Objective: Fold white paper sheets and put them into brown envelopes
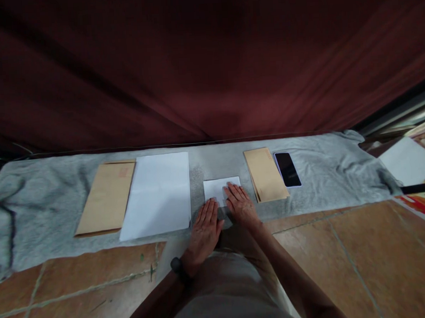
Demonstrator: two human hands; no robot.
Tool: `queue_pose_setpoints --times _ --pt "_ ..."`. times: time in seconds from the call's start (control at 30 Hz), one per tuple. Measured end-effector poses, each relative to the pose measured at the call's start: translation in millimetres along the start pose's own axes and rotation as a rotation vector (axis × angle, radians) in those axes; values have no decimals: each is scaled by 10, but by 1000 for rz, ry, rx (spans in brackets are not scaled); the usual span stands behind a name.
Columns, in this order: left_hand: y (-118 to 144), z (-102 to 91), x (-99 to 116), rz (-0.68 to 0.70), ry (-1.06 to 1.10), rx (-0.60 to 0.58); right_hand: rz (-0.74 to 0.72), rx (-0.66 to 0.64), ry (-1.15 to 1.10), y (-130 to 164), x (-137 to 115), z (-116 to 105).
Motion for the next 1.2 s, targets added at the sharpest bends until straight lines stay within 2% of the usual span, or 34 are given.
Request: queue_pose_setpoints --times 0.23,0.4,0.63,0.93,1.2 --pt "-441 39 -149 -100 -8 -3 14 39 -26 15 -11 14" --pt "-598 50 -258 -112 -19 3 35 69 -28 28 -7 16" --pt "-568 53 -263 -86 -29 2 47 76 5 11 0 15" --pt "-558 43 -221 -66 -40 -24 -4 24 -6 -200 -22 94" --pt "-552 73 -207 -61 -59 -9 72 120 28 -151 97 86"
Point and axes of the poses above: each hand's wrist, its own y-axis away from the middle knuckle, its own z-axis out of the palm, x = y × z, the point moved 4 cm from there along -y, towards the middle knuckle, and after that the axes turned 11 degrees about z, right-handed, at the moved point
